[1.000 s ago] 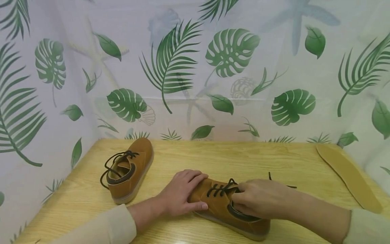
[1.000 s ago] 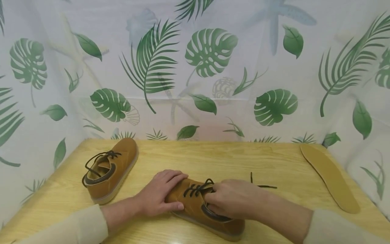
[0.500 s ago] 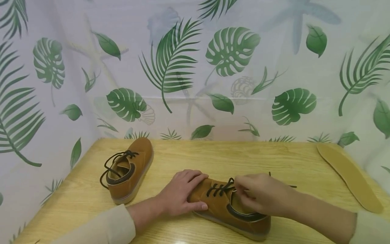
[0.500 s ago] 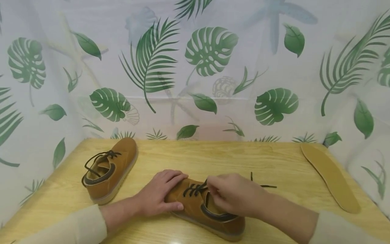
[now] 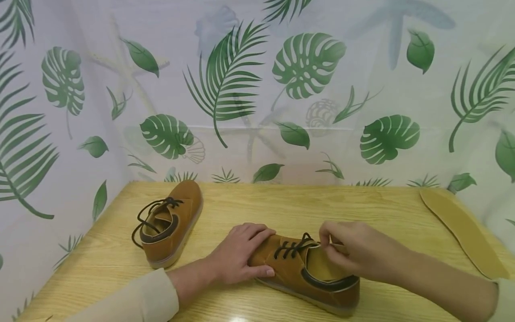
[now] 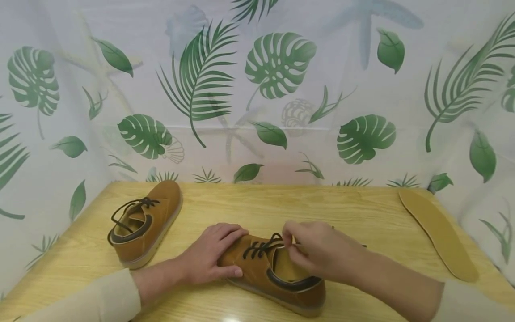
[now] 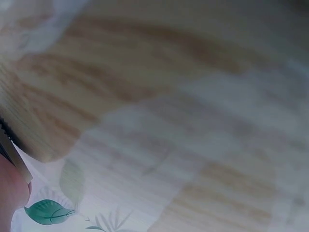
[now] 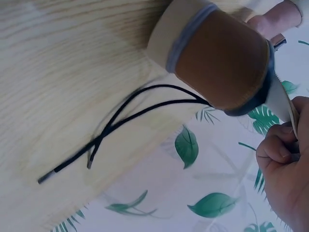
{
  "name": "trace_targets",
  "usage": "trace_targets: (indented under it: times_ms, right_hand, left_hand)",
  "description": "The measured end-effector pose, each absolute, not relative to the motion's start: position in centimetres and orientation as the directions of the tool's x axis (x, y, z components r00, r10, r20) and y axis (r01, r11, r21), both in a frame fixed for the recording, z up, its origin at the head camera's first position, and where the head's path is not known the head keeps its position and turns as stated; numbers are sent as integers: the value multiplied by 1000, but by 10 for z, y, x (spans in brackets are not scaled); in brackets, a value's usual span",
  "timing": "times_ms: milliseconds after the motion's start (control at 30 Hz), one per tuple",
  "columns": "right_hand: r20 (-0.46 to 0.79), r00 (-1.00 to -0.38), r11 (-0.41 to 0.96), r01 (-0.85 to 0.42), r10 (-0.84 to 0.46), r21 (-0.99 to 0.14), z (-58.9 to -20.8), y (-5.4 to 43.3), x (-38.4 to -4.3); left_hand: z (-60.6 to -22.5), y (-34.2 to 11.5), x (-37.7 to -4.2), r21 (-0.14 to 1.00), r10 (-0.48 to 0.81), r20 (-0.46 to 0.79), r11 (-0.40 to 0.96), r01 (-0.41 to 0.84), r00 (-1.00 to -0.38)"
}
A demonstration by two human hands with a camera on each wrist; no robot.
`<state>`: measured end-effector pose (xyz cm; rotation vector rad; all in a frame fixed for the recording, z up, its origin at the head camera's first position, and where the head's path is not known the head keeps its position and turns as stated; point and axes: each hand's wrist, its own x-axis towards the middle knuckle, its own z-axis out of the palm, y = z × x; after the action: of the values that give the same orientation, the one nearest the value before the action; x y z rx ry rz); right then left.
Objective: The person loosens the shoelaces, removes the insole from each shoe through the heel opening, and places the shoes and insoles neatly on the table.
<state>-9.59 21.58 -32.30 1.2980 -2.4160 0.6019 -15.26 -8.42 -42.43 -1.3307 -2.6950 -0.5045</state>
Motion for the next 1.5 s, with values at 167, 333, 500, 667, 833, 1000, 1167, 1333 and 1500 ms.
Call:
trace_targets:
  times_ms: [167,333,500,667,833,1000,1167,1333,1500]
  right_hand:
    - [509,-524,510,-841,-683,-182,-315,223,-95]
    - [515,-510,498,-850,-689,-174,-311,229,-95]
    - [520,-490,492,-858,-699,-147,-306,235,-96]
    - [493,-485,481,-865,-723,-145,-298,240,-97]
    - [474,-497,503,-855,-727,-125,-287,243,-95]
    - [496,-499,539,-839,-711,-71,-272,248,-93]
    - [540,-480,576,-817,-691,11,-253,258,-94]
    - [583,-446,585,-808,-679,64,-236,271,-98]
    - [622,-415,608,-784,-663,125,-220,286,-100]
  left_hand:
    - [-423,-85,-152,245,757,233,562,790,-611]
    - [-425,-87,-152,246,759,241,556,794,-605]
    - [-426,-87,-152,254,758,238,555,793,-607]
    - [-426,-86,-152,255,757,239,555,792,-608]
    - [-425,-86,-152,247,756,252,553,796,-604]
    - [-424,-85,-153,241,760,262,545,803,-595]
    - [-422,-84,-153,238,762,249,550,801,-597]
    - [-422,-83,-152,239,762,242,553,798,-600]
    - [-424,-83,-152,232,766,244,550,802,-595]
